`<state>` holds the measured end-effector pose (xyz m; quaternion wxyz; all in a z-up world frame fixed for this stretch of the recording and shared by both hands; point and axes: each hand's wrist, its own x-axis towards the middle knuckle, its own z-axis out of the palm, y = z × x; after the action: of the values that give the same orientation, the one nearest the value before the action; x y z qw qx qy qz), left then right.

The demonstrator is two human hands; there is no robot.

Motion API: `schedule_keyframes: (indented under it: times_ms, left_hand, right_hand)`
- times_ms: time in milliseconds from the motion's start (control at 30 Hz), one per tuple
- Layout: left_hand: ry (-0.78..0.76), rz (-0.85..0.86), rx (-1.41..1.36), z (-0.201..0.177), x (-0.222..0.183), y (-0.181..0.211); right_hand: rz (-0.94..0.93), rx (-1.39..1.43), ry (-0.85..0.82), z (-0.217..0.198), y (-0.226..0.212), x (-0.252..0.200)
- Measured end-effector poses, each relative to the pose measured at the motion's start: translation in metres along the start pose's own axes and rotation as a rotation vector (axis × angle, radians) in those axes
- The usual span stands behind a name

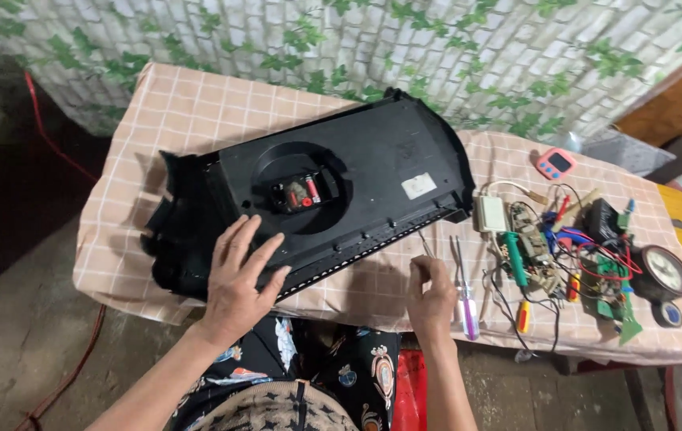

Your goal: Reassembling a decorative wall clock by attaching the back frame and securing components with a screwdriver.

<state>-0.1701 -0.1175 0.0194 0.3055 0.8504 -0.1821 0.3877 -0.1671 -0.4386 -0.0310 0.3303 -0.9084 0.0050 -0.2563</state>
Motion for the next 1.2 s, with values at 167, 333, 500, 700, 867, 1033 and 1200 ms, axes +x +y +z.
schedule_keyframes:
  times_ms: [167,333,500,700,867,1033,1200]
  left_hand:
    - [-0.013,-0.018,0.031,-0.002,-0.008,0.001]
    - [-0.031,0.002,0.076,-0.001,-0.014,-0.002]
    - [0.009,0.075,0.013,0.004,0.003,0.010]
    - [0.011,0.026,-0.046,0.013,0.012,0.015]
    - [0.007,0.013,-0.055,0.014,0.003,0.014]
    - [0.026,0.017,-0.063,0.022,0.000,0.014]
    - [0.011,0.039,-0.105,0.031,0.009,0.018]
  right_hand:
    - [-0.041,0.212,-0.073,0.009,-0.051,-0.006]
    - [-0.043,0.335,-0.112,0.023,-0.076,-0.004]
    - [-0.407,0.018,-0.114,0.036,-0.085,0.021]
    - [-0.600,-0.224,-0.172,0.049,-0.084,0.044]
    - [-0.649,-0.289,-0.199,0.051,-0.089,0.046]
    - [-0.686,-0.327,-0.199,0.054,-0.094,0.041]
    - [-0.510,-0.187,-0.142,0.058,-0.097,0.023]
